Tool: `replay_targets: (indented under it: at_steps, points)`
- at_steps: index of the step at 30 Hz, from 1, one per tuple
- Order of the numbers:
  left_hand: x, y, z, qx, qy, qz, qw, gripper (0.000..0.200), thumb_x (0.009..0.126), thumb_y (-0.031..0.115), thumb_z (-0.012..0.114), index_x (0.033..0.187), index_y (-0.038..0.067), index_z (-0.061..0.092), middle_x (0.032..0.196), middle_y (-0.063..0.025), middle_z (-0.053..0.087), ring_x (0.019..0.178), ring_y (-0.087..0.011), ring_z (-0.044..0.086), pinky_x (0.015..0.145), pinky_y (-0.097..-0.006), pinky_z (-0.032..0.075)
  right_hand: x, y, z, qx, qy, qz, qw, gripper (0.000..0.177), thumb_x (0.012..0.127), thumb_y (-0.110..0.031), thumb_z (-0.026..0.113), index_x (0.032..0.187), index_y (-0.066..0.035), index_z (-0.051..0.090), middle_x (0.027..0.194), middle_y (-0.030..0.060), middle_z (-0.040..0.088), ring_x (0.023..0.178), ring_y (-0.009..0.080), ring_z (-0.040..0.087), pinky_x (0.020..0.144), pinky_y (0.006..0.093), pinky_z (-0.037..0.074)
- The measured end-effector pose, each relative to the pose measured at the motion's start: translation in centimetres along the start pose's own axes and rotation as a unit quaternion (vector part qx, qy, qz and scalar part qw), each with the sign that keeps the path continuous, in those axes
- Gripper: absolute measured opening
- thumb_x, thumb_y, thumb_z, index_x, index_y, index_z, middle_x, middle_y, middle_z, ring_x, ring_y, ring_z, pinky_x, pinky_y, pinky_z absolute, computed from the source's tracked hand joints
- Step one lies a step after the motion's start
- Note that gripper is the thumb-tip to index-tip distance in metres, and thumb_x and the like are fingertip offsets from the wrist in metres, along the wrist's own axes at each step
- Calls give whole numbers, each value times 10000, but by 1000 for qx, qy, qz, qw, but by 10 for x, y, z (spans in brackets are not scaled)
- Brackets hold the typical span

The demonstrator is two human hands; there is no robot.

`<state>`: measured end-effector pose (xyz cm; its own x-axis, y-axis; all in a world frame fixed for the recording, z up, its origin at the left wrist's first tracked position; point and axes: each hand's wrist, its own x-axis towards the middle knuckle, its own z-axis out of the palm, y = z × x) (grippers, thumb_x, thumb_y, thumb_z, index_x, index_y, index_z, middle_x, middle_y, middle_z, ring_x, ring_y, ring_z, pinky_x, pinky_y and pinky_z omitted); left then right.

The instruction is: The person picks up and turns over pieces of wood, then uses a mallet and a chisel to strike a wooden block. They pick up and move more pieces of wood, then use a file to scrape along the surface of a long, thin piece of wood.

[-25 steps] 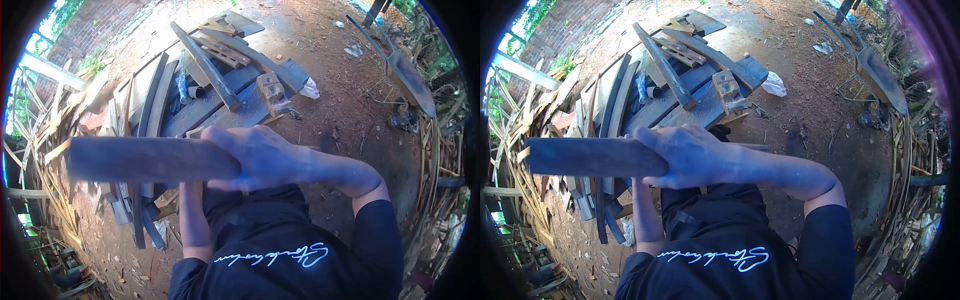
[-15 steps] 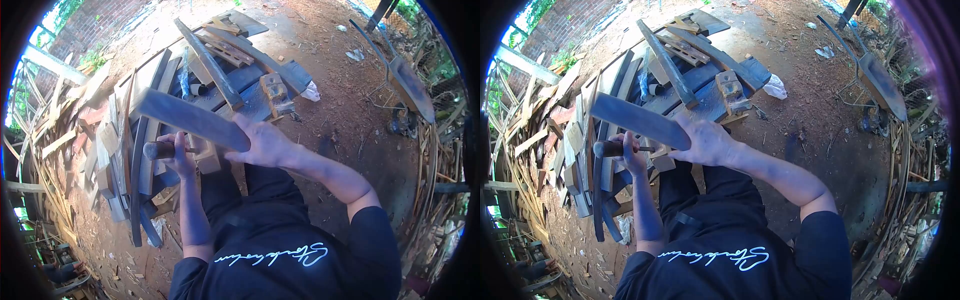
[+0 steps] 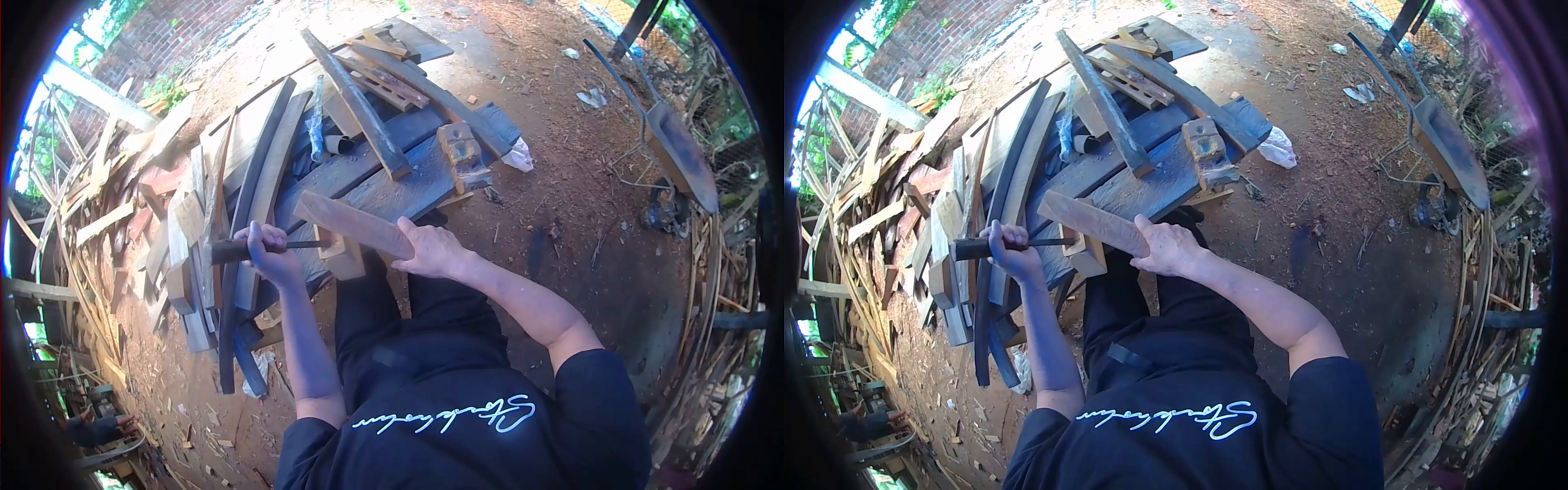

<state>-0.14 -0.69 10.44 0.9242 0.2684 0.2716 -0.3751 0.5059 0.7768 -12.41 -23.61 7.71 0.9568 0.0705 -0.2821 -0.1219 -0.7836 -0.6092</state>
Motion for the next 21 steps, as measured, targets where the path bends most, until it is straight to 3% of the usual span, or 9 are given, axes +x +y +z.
replay_targets:
  at_steps: [6,14,21]
  points:
    - [-6,-4,12,19,65,22,997,173,863,70,597,814,90,432,546,-1,430,439,-80,415,422,-217,342,-8,-3,9,18,19,18,999,597,765,-361,740,1124,-42,387,947,271,653,918,440,645,821,519,519]
    - [-34,-19,50,128,37,60,989,237,847,110,679,717,111,481,555,20,454,449,-52,427,439,-195,328,-14,16,25,58,54,42,996,614,739,-393,743,1109,-41,403,931,272,657,905,445,648,801,509,525]
    - [-17,-27,50,100,101,31,989,269,871,172,678,710,122,468,563,33,456,449,-46,422,443,-193,330,-14,25,39,101,64,50,992,608,744,-400,735,1101,-39,401,952,284,651,931,449,641,823,508,516]
